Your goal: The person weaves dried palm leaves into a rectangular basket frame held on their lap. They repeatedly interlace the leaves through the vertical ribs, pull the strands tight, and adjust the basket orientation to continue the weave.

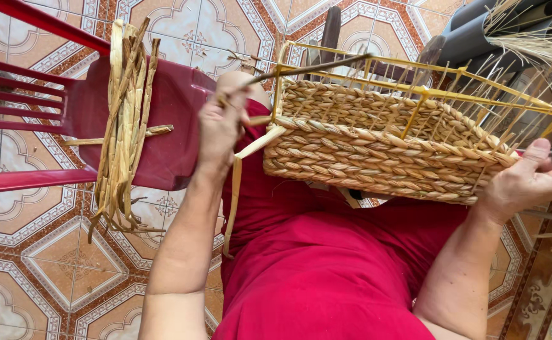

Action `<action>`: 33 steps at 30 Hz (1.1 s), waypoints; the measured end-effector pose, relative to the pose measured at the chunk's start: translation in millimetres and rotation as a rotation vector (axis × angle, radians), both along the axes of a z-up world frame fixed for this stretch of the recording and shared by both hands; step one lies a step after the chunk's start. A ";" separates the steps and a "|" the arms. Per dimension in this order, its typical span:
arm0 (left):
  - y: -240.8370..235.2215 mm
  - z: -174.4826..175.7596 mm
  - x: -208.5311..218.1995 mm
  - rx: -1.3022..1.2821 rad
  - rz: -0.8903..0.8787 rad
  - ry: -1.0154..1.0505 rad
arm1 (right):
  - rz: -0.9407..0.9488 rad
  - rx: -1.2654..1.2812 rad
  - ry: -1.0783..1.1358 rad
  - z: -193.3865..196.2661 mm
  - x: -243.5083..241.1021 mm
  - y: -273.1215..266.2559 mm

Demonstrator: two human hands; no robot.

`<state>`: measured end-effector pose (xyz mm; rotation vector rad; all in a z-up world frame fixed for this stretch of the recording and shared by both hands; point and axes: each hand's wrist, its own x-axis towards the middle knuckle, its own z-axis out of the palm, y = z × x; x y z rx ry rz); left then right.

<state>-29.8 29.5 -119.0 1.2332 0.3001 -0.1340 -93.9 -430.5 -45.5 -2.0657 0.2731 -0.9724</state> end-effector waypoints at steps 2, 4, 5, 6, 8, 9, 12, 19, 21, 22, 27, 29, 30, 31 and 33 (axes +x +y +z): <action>12.1 -13.0 13.8 -0.362 0.256 0.107 | 0.042 0.022 0.110 -15.6 -12.6 -22.2; 27.3 -24.1 20.1 -0.621 0.400 0.120 | 0.112 0.328 0.249 -27.5 -26.2 -37.2; 35.0 -27.3 21.8 -0.703 0.415 0.079 | 0.148 0.481 0.315 -32.0 -31.3 -41.3; 42.5 -27.7 22.9 -0.785 0.433 0.036 | 0.130 0.434 0.334 -35.4 -34.6 -44.5; 62.9 -19.4 20.9 -0.788 0.484 -0.050 | 0.094 0.338 0.373 -39.2 -40.1 -46.4; 78.0 -10.4 22.1 -0.801 0.511 -0.120 | 0.098 0.340 0.356 -39.2 -43.1 -46.1; 110.0 32.0 11.8 -0.457 0.581 -0.288 | 0.102 0.364 0.351 -38.6 -48.4 -42.7; 91.7 143.4 -67.2 0.780 -0.117 -0.147 | 0.071 0.348 0.366 -39.4 -65.5 -39.1; 72.0 151.5 -78.7 0.278 -0.613 0.225 | 0.058 0.214 0.446 -29.8 -60.9 -36.7; 59.9 148.2 -78.8 0.273 -0.743 0.045 | 0.041 0.083 0.524 -19.0 -54.4 -35.4; -22.1 105.4 -88.9 0.891 -0.311 -0.117 | 0.060 -0.321 0.235 54.3 -3.2 12.2; -33.6 90.1 -86.1 1.049 -0.103 -0.250 | 0.224 0.013 0.092 77.7 22.8 57.0; -38.1 83.7 -86.1 1.026 -0.038 -0.289 | 0.310 -0.122 0.137 84.8 31.7 84.0; -42.1 77.8 -85.0 1.003 0.027 -0.329 | 0.397 -0.257 0.183 89.8 40.5 111.7; -50.1 65.0 -74.7 0.786 0.102 -0.331 | 0.759 -0.427 0.228 94.2 64.4 164.8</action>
